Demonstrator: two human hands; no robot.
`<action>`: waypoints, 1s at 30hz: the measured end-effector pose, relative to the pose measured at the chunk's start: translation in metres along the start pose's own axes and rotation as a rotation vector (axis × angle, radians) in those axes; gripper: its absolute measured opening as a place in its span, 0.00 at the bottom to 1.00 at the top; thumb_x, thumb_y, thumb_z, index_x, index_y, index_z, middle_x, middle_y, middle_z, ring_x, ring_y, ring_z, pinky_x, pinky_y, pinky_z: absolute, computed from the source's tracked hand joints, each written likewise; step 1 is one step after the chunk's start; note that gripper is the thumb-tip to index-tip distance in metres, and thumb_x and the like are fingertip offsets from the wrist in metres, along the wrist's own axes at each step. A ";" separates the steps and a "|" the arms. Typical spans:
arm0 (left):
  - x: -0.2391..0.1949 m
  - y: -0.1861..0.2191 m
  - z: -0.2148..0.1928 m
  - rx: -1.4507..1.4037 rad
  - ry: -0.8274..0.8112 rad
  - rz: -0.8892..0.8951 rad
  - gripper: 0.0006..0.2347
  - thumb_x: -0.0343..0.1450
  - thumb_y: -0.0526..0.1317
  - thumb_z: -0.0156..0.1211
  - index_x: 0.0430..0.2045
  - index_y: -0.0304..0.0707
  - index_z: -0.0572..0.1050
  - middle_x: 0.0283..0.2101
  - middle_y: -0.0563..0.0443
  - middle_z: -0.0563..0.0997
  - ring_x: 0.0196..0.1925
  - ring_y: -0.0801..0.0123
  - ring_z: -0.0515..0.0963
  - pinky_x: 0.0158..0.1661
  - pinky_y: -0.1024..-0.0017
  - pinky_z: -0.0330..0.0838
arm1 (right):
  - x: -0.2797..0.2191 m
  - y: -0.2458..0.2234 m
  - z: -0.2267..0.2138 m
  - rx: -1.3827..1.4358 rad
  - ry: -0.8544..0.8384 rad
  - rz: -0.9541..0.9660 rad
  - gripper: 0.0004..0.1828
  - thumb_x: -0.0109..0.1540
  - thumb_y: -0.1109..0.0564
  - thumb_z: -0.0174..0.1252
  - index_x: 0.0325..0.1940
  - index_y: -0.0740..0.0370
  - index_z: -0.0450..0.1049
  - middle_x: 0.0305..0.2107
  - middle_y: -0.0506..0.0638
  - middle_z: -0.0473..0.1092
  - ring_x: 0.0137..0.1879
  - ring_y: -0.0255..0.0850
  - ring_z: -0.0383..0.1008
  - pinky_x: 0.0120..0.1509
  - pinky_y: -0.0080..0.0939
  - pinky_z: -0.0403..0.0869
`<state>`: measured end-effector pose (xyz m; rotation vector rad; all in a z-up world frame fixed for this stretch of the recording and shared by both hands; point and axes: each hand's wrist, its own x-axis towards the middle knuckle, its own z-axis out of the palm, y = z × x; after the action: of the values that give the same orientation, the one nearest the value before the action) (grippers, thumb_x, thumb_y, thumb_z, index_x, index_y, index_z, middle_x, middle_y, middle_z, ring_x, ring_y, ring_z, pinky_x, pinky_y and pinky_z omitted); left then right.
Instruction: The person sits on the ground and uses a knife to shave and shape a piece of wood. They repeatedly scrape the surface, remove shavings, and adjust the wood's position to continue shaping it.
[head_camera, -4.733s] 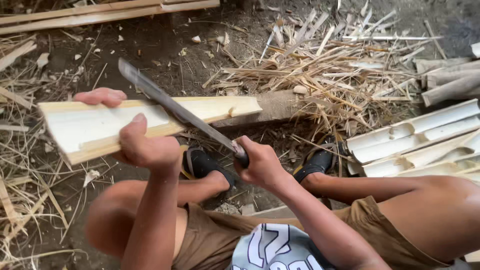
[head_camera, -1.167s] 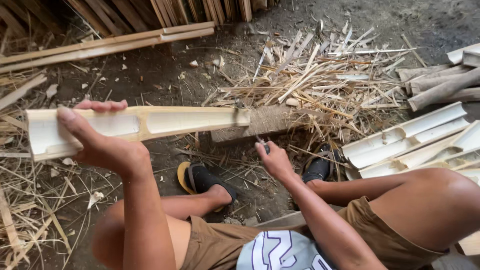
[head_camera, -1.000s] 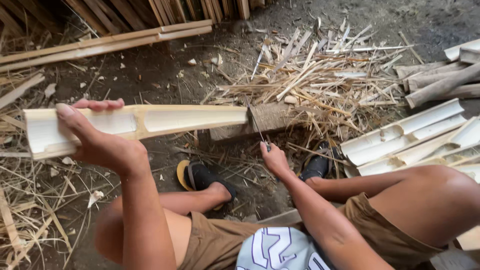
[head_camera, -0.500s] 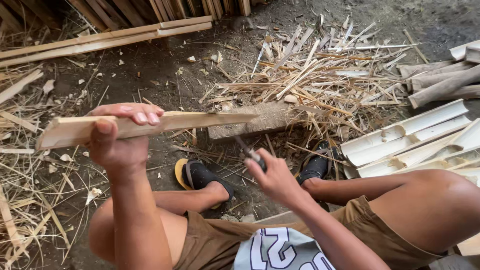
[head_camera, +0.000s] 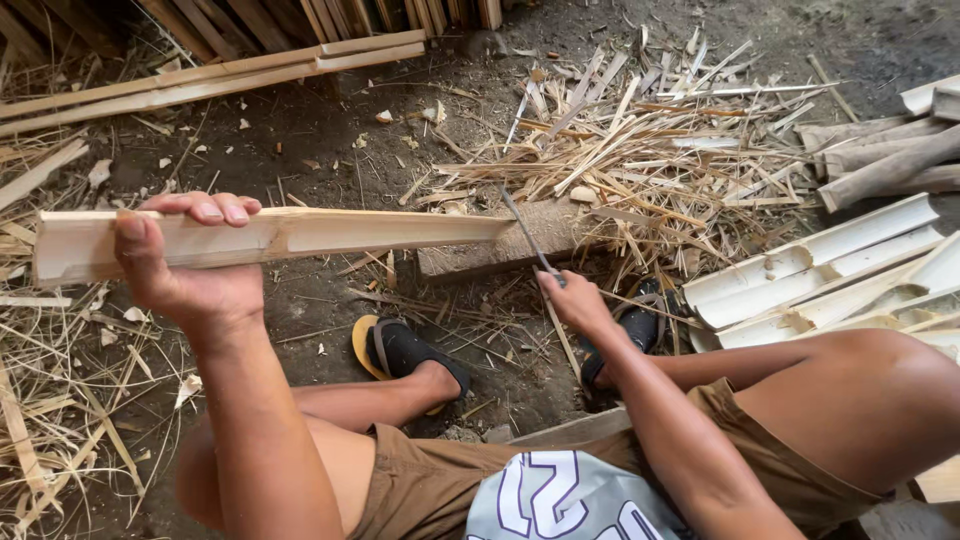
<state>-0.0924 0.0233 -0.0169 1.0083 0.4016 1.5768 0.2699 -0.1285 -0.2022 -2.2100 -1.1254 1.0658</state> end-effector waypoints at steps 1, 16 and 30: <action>0.002 0.001 0.000 0.020 0.013 0.007 0.18 0.75 0.53 0.66 0.33 0.34 0.76 0.30 0.46 0.75 0.32 0.58 0.75 0.44 0.57 0.72 | 0.002 0.006 0.004 0.013 -0.024 0.044 0.33 0.67 0.31 0.47 0.50 0.65 0.74 0.26 0.57 0.76 0.32 0.44 0.76 0.40 0.49 0.74; 0.005 0.000 0.035 0.167 0.157 0.100 0.17 0.78 0.52 0.61 0.41 0.34 0.75 0.30 0.47 0.75 0.34 0.61 0.77 0.44 0.57 0.75 | 0.025 0.054 0.024 -0.057 -0.027 0.120 0.37 0.64 0.30 0.47 0.51 0.68 0.74 0.36 0.68 0.77 0.44 0.61 0.81 0.52 0.56 0.75; -0.019 -0.018 0.085 0.509 -0.248 0.161 0.25 0.80 0.46 0.71 0.60 0.47 0.55 0.47 0.59 0.62 0.48 0.76 0.65 0.58 0.76 0.63 | -0.134 -0.093 -0.012 0.352 -0.094 -0.556 0.23 0.67 0.40 0.54 0.41 0.64 0.70 0.17 0.44 0.68 0.23 0.34 0.69 0.29 0.39 0.68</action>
<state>-0.0160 -0.0119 0.0108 1.6430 0.5749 1.4966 0.1848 -0.1858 -0.0745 -1.4672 -1.3617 1.0250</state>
